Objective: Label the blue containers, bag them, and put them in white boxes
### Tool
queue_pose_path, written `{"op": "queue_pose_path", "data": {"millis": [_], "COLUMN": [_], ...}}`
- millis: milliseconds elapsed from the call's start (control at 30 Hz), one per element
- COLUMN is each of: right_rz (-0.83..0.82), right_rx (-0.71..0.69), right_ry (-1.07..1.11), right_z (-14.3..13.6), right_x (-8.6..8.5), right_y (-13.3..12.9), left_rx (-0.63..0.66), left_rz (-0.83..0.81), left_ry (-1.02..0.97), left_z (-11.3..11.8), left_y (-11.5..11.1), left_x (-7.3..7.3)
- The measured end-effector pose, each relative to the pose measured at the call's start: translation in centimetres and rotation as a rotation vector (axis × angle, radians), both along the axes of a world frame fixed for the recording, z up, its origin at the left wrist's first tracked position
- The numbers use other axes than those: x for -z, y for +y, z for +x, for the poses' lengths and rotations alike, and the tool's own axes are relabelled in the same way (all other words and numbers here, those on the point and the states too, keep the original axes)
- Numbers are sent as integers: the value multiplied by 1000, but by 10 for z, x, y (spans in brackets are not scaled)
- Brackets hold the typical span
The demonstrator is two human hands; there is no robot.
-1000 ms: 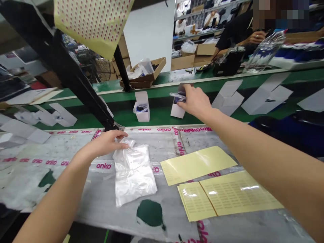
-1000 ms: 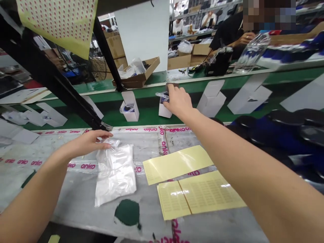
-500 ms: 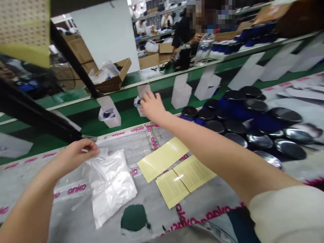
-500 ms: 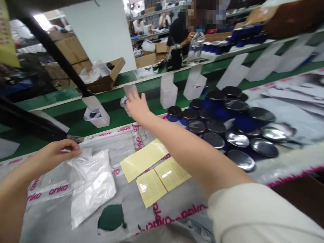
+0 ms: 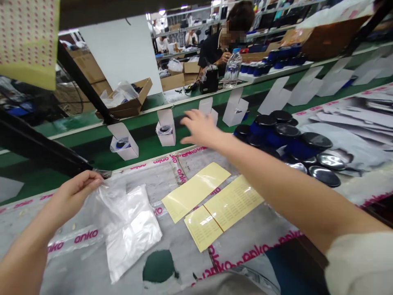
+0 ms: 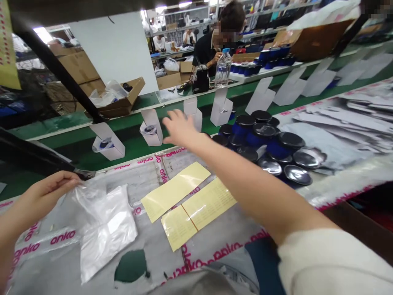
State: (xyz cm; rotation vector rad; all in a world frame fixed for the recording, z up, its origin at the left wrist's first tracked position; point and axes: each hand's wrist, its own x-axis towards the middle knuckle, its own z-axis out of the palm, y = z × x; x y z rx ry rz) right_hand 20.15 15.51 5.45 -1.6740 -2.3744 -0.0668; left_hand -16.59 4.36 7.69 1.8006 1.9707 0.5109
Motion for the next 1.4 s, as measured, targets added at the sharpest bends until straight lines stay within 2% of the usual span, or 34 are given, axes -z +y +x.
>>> {"op": "queue_pose_path", "data": {"millis": [67,167,267,333,467,600,667,733,800,867,900,967,1100,1200,1300,1400], "right_rz": [-99,-189,-210,-193,-176,-173,-142,-58,-29,-98,-144,-156,-69,-247,-566,-802], "right_rx": [19,42,31,20,-41,-91,-84,-143,-302,-446,-471,-441,-396,-349,-246,-160], "right_ry": [-43,-89,-83,-50,24,83,104,218,467,773,893,1054,1193,1398,1619,1580], "right_z": [35,72,74,56,0,-37,-40,-37,-35,-37,-38,-41,-36,-22,-9,0], "right_x": [3,11,12,10,13,23,23,22,20,23,25,30,38,41,45,51], "right_y": [-4,-9,-21,-33,-62,-80,-84,-88,-93,-100,-104,-111,-125,-136,-146,-147], "left_rx": [37,74,6,25,262,301,315,357,397,419,420,414,430,408,269,181], "left_rz": [83,351,581,599,367,214,195,192,206,211,206,171,36,-114,-276,-343], "left_ry": [-40,-85,-235,-367,-488,-750,-825,-869,-907,-944,-964,-1000,-1103,-1265,-1368,-1232], "left_z": [0,5,20,37,80,110,117,120,123,127,130,135,143,144,141,139], "left_y": [-2,-2,0,1,3,7,8,8,7,6,6,4,-4,-15,-26,-29], "left_x": [-2,-4,-6,-5,5,23,29,34,36,38,38,40,46,54,60,62]}}
